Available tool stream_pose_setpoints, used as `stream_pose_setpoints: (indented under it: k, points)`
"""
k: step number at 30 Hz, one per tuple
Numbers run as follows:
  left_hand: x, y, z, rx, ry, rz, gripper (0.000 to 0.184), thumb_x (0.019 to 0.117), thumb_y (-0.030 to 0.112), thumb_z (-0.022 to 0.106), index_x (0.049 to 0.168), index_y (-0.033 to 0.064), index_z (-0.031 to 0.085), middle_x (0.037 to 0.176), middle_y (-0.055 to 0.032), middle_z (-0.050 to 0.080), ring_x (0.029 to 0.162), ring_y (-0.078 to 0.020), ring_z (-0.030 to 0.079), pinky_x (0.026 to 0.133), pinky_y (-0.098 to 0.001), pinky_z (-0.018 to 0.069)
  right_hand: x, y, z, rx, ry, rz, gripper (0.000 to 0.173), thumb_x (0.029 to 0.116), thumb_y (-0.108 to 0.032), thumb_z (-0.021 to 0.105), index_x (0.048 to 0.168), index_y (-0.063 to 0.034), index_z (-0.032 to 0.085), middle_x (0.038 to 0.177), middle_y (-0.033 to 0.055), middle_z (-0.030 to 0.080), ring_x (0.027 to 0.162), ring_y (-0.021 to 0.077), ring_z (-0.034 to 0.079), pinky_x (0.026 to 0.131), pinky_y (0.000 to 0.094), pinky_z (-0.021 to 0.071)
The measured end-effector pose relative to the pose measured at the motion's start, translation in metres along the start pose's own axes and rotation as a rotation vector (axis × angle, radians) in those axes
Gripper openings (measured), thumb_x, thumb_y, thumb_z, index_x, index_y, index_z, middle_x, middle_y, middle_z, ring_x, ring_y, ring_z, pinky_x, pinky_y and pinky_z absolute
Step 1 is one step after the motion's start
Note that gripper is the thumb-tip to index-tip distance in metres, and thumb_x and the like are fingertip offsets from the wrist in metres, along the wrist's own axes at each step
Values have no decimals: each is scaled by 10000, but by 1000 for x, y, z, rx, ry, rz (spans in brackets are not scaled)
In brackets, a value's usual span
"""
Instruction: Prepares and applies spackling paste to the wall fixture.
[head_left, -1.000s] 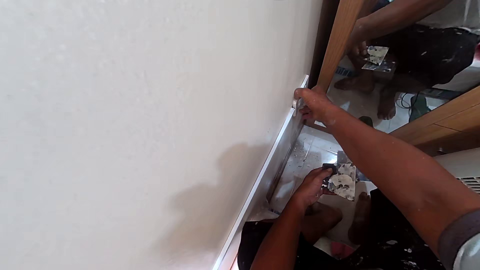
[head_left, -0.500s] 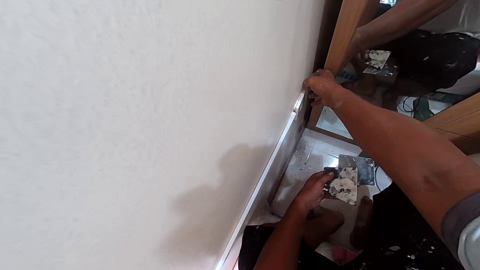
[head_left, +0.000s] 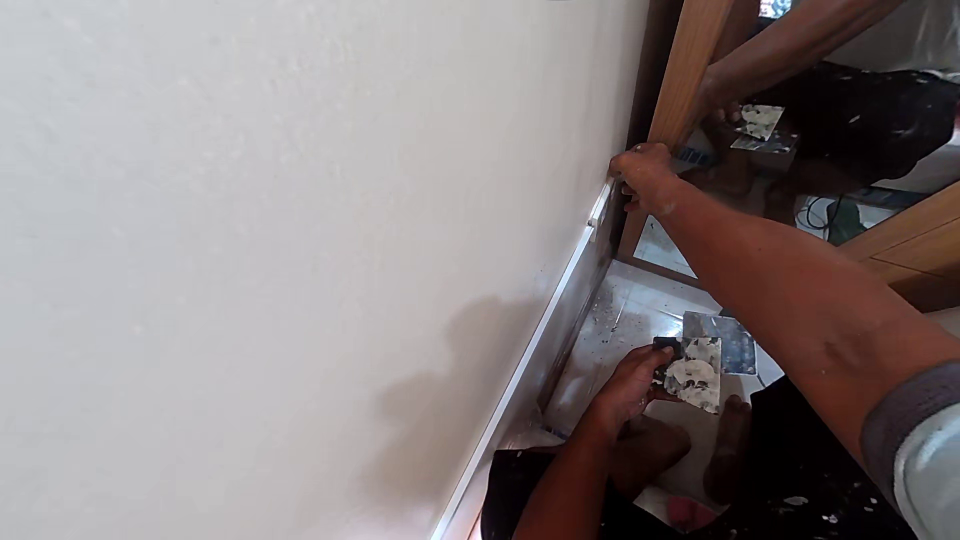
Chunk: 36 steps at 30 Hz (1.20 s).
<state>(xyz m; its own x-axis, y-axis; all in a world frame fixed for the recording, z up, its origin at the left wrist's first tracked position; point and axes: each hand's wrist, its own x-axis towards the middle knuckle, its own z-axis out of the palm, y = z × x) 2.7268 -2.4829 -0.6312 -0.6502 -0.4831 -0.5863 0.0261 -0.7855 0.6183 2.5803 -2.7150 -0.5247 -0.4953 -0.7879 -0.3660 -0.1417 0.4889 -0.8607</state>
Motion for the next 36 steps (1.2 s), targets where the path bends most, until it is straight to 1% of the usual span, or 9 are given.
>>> stream_pose_setpoints:
  k: [7,11,17,20,23,26,28,33,36]
  points:
    - [-1,-2,-2,-3,3,14,307,1100,247,438,1295,47,564,1068,-132,685,897,-243,707,742,-424,613,4,-1,-2,-40,28,-11,454,791,-229,783,1207,-92,660,1149,184,657,1011,349,685,774,574,590]
    - [0,3,-5,14,62,23,325,1096,235,451,1342,40,537,1075,-131,671,896,-236,695,745,-425,609,4,-2,-10,-128,-61,-35,414,898,-259,673,1271,-88,620,1136,177,670,941,311,710,754,519,608]
    - [22,4,-22,27,166,7,343,1093,240,455,1358,37,537,1107,-160,674,929,-269,702,763,-445,614,-40,11,-125,-325,-424,-235,342,1034,-267,615,1320,-80,589,1177,127,676,957,265,722,792,464,632]
    - [50,-5,-23,7,179,-24,336,1094,241,451,1344,34,539,1117,-170,669,937,-284,699,764,-462,610,-53,76,-195,-405,-515,-198,252,1059,-210,566,1225,-31,631,1069,128,711,823,229,708,735,421,618]
    - [91,-24,-25,9,118,-80,333,1100,248,436,1338,42,546,1104,-162,684,937,-276,706,778,-455,611,-43,198,-227,-338,-452,-31,263,1067,-218,550,1181,-4,651,931,132,696,650,185,635,607,373,568]
    - [132,-51,-26,59,104,-185,361,1097,263,440,1382,53,511,1121,-155,674,943,-268,695,789,-450,600,-43,298,-220,-156,-342,292,447,1067,-410,537,1292,-25,579,1069,158,653,787,237,639,710,432,567]
    - [155,-68,-25,69,85,-237,376,1098,272,436,1401,56,490,1139,-155,669,964,-267,690,809,-457,596,-39,346,-215,-12,-330,453,502,1043,-462,562,1376,-87,538,1135,117,641,818,192,625,708,370,545]
    - [196,-96,-10,92,23,-316,371,1105,274,412,1402,65,486,1155,-147,666,988,-268,689,831,-469,594,-32,415,-207,294,-226,577,203,1000,-106,630,1188,-41,592,846,37,603,605,84,512,539,239,445]
    - [220,-102,-5,233,17,-372,406,1108,295,410,1443,71,466,1233,-166,629,1027,-278,675,838,-468,594,-27,447,-213,442,2,597,173,988,-82,638,1154,-39,615,824,39,612,606,95,524,544,253,461]
